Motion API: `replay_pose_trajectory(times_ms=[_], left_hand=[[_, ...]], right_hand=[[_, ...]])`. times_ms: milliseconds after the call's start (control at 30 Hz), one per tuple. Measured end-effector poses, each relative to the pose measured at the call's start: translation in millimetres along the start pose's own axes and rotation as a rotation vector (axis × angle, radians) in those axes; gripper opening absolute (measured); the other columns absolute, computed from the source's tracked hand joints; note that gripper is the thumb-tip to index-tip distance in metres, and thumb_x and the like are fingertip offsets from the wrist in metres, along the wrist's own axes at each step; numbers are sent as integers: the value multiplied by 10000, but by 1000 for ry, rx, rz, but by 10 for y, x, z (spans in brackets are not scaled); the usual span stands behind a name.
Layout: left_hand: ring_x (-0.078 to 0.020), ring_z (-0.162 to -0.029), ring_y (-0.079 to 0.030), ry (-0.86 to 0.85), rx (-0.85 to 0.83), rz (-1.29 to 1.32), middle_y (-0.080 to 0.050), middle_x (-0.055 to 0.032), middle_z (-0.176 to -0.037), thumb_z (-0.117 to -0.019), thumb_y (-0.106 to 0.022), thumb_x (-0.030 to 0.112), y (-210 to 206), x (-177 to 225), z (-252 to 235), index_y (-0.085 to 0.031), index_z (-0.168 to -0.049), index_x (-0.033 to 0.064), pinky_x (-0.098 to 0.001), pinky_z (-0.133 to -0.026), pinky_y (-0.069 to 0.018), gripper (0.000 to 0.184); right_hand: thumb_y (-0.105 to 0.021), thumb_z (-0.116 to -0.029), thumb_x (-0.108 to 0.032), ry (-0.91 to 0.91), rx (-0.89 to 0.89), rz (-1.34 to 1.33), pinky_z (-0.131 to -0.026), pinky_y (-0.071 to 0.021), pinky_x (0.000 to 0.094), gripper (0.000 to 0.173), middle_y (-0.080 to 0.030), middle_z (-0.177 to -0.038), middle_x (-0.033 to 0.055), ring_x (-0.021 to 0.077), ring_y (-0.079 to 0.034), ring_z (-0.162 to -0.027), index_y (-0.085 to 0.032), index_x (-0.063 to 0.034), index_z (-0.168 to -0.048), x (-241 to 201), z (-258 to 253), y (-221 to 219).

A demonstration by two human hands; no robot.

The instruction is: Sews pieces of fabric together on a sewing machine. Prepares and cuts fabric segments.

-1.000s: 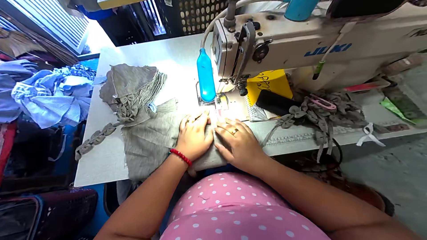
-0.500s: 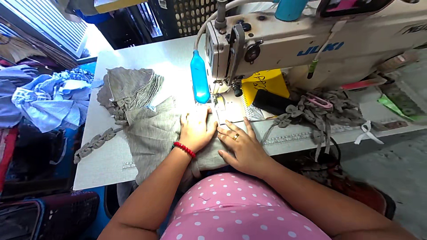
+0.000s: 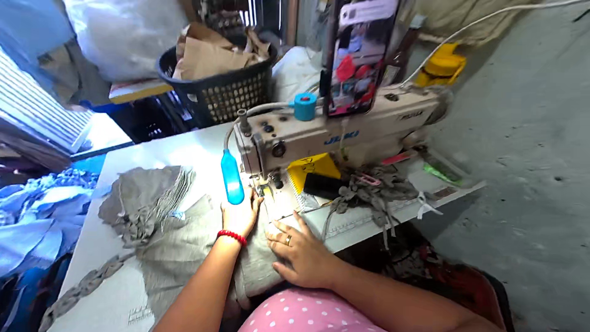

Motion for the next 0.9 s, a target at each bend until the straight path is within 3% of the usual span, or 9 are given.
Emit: replay_pose_trajectory(times_ms=[100,233,400,467,533,567,667,833,900], left_hand=[[-354,-1194,-632,-58,86,-52,-672,-188,-1227,-1063,-519,377,27,-150,-74,-678,-1213,78,-553,-1022,-481,371],[-374,-1315,-560,7,95,38,-636,-223,-1320,-1052,-547,346,191,-414,-167,-652,-1301,46,-522,-1140,-411,403],[-476,-1371,-463,152,141,-126,-546,-298,-1413,-981,-662,158,719,-298,-25,-561,-1399,-29,-629,-1139,-329,469],[-487,-1298,-519,119,267,-59,-566,-311,-1355,-930,-712,150,696,-272,134,-585,-1334,-57,-654,-1074,-399,471],[-394,-1098,-654,-25,313,57,-667,-248,-1155,-988,-629,202,398,-195,412,-647,-1229,-24,-585,-940,-520,331],[-335,-1110,-678,-152,261,98,-708,-186,-1159,-1026,-571,218,209,-134,517,-693,-1219,20,-554,-955,-531,303],[-239,-1421,-492,-343,46,101,-564,-68,-1499,-1067,-469,287,-157,-19,635,-644,-1377,113,-506,-1174,-367,395],[-237,-1463,-441,-341,70,-99,-516,9,-1557,-1090,-364,426,-92,-158,421,-531,-1512,202,-567,-1159,-326,507],[-265,-1477,-419,-297,118,-175,-522,-7,-1552,-1088,-307,497,-40,-284,259,-532,-1513,227,-598,-1206,-240,551]], right_hand=[[-479,-1031,-415,12,-2,-12,-1219,-116,706,422,-594,-1479,-7,249,-354,-1523,-699,-155,-1280,-7,-5,14],[-473,-1034,-415,17,-10,-11,-1220,-116,703,424,-604,-1465,12,256,-368,-1514,-695,-145,-1274,-9,-11,3],[-467,-1032,-421,7,-3,19,-1210,-115,717,436,-609,-1462,1,259,-380,-1509,-691,-152,-1292,-1,-13,-2],[-455,-1031,-439,-3,10,30,-1207,-126,723,449,-619,-1451,-4,265,-392,-1502,-693,-168,-1299,12,-4,-17],[-438,-1035,-455,-8,15,28,-1196,-137,736,461,-615,-1454,-8,271,-407,-1492,-688,-174,-1302,12,12,-58],[-434,-1035,-458,-7,24,28,-1190,-150,740,463,-614,-1455,-10,268,-416,-1486,-688,-174,-1298,14,8,-62],[-420,-1038,-460,-4,30,29,-1196,-145,728,482,-610,-1462,-6,259,-414,-1489,-687,-163,-1309,27,-1,-52],[-411,-1036,-473,-5,29,33,-1192,-149,731,486,-609,-1462,-16,257,-422,-1483,-691,-169,-1291,31,5,-59],[-406,-1037,-482,-7,24,39,-1193,-137,735,490,-603,-1468,-21,249,-420,-1484,-688,-176,-1296,40,-2,-62]])
Point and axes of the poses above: each hand's wrist, its own z-axis away from the middle knuckle, its own y-axis out of the back of the hand, x = y × z, the point moved 5 cm from there along -z, towards the middle knuckle
